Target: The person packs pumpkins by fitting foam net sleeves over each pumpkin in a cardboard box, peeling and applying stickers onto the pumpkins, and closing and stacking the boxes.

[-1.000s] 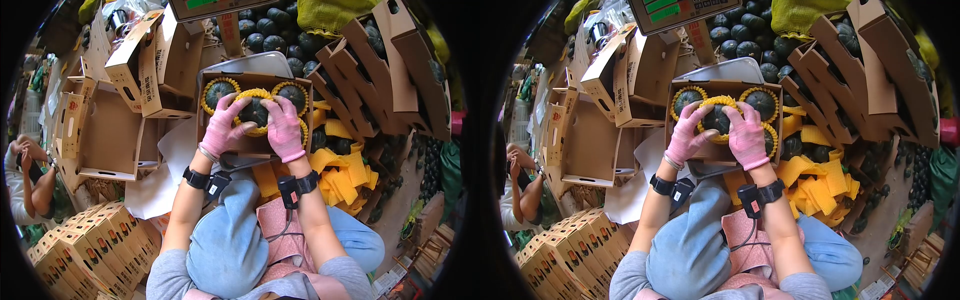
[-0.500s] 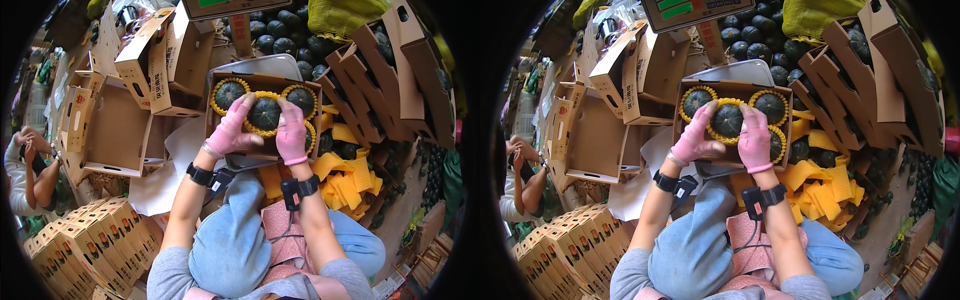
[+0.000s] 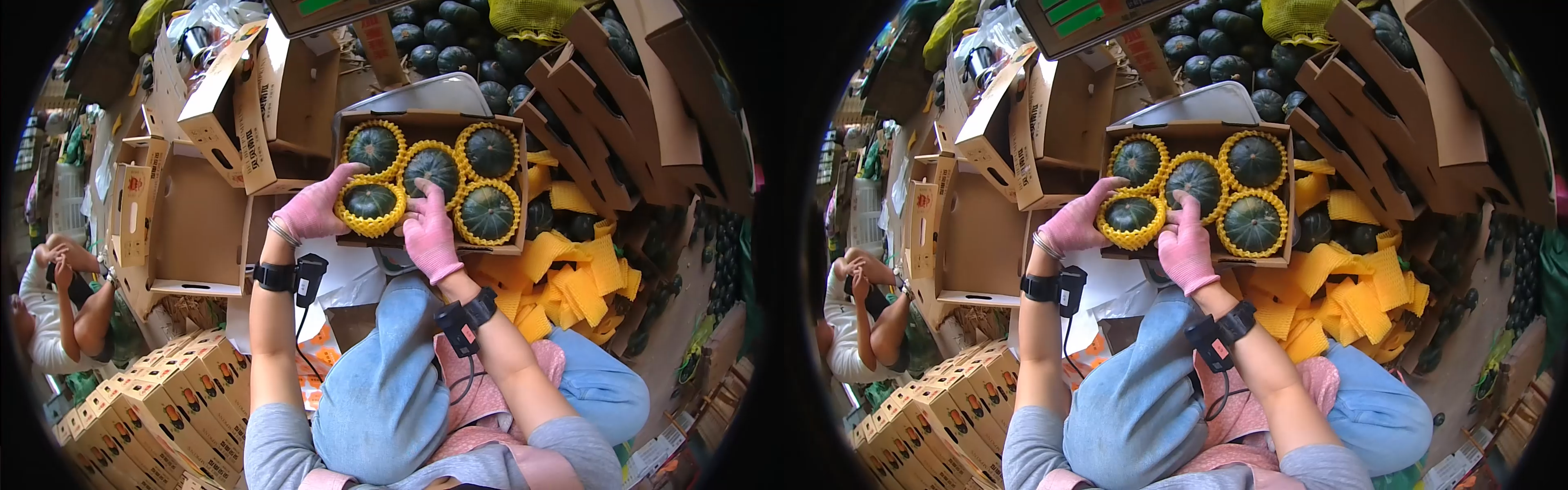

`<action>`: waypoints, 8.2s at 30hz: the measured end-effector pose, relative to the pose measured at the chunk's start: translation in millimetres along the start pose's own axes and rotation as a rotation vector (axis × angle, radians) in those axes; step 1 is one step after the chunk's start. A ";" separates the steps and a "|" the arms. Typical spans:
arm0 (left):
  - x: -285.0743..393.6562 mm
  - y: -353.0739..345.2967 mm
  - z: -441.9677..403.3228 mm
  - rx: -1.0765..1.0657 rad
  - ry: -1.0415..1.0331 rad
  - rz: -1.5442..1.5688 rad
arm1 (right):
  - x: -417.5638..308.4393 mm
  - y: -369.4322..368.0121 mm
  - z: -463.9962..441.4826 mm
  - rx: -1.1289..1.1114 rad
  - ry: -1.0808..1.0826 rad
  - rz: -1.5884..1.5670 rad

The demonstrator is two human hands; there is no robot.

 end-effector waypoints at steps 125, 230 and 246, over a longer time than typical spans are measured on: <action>76.1 -70.0 -27.3 -0.104 -0.386 -0.380 | -75.6 106.5 -7.8 -0.223 0.422 0.525; -60.1 -61.6 244.6 -0.293 0.784 -0.658 | -57.1 162.5 -10.9 -0.369 0.128 0.484; 152.7 56.9 92.9 0.889 -0.268 -0.904 | -91.7 -18.7 42.8 -0.597 0.018 -0.046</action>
Point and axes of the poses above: each hand's wrist, its own z-axis away from the middle knuckle, its own y-axis out of the back of the hand, x = y × z, the point moved 7 cm from there along -z, towards the middle knuckle, and after that the axes turned 3 degrees about -y, right-handed, at the moved point
